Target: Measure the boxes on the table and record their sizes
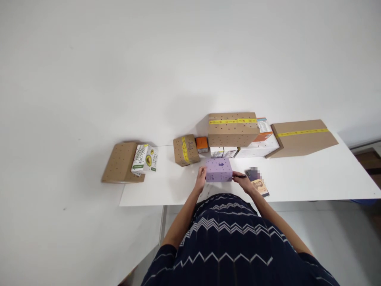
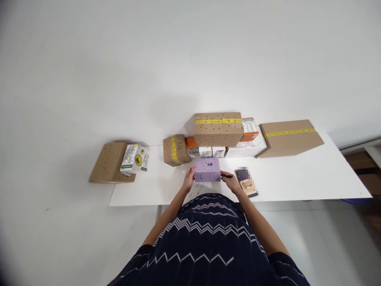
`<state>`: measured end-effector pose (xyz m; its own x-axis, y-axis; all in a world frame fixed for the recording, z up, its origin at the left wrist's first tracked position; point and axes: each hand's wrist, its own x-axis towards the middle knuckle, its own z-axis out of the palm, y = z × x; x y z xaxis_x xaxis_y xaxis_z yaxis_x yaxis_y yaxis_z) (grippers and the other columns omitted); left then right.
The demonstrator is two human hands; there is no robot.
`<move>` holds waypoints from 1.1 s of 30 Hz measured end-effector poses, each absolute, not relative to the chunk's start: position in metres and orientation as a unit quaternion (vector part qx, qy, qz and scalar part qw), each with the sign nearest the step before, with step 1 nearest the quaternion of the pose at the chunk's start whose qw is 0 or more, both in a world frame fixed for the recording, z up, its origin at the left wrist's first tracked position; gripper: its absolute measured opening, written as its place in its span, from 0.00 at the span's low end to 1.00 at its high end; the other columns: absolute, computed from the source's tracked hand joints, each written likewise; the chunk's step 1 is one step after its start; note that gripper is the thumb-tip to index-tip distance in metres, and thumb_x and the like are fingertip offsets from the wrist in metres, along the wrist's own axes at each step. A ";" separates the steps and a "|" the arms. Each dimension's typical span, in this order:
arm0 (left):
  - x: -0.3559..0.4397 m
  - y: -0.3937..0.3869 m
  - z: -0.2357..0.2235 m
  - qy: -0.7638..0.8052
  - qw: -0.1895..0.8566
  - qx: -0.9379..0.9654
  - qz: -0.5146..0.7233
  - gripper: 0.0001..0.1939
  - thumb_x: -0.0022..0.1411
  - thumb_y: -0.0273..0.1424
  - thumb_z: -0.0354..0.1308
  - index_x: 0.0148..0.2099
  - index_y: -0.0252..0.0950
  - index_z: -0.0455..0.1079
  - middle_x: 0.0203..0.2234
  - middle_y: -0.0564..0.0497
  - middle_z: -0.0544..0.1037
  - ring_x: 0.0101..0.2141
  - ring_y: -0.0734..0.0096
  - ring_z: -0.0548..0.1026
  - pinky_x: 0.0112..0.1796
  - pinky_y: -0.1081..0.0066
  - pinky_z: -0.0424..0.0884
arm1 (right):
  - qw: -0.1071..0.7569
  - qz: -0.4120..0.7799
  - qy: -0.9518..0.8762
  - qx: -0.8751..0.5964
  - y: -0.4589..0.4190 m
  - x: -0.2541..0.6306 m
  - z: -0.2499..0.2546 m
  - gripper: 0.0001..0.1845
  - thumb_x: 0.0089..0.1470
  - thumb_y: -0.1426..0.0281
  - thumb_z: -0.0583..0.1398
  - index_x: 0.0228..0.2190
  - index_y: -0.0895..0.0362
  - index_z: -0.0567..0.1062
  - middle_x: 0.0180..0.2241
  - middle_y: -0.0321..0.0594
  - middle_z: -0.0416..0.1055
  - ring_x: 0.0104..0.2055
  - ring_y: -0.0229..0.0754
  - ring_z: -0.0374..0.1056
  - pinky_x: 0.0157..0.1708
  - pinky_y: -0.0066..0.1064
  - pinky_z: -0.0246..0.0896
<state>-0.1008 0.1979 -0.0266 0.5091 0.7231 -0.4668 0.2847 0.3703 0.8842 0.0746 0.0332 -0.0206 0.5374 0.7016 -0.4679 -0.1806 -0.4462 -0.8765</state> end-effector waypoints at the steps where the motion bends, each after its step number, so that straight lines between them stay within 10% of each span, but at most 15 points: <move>1: -0.103 0.195 -0.031 0.461 0.688 0.534 0.170 0.22 0.61 0.50 0.49 0.51 0.42 0.63 0.44 0.50 0.71 0.38 0.74 0.71 0.35 0.76 0.69 | 0.490 0.444 -0.181 -0.728 0.030 0.073 -0.023 0.27 0.38 0.73 0.54 0.43 0.56 0.78 0.37 0.39 0.77 0.36 0.40 0.68 0.35 0.29 0.63; 20: -0.089 0.206 -0.025 0.515 0.712 0.476 0.022 0.36 0.59 0.60 0.37 0.51 0.37 0.67 0.41 0.43 0.75 0.31 0.67 0.74 0.28 0.71 0.69 | 0.454 0.409 -0.083 -0.787 0.056 0.074 -0.026 0.24 0.41 0.72 0.53 0.40 0.62 0.77 0.33 0.44 0.77 0.32 0.41 0.70 0.29 0.28 0.63; 33: -0.088 0.197 -0.013 0.448 0.735 0.453 0.232 0.27 0.63 0.48 0.48 0.56 0.36 0.60 0.47 0.43 0.72 0.42 0.69 0.73 0.41 0.71 0.69 | 0.530 0.400 -0.055 -0.746 0.054 0.079 -0.004 0.25 0.39 0.68 0.54 0.41 0.58 0.77 0.39 0.46 0.76 0.41 0.44 0.70 0.33 0.29 0.61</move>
<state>-0.0880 0.1973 -0.0132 0.4905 0.7475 -0.4479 0.0655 0.4809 0.8743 0.0785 0.0535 -0.0037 0.6736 0.5068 -0.5380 -0.3417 -0.4318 -0.8347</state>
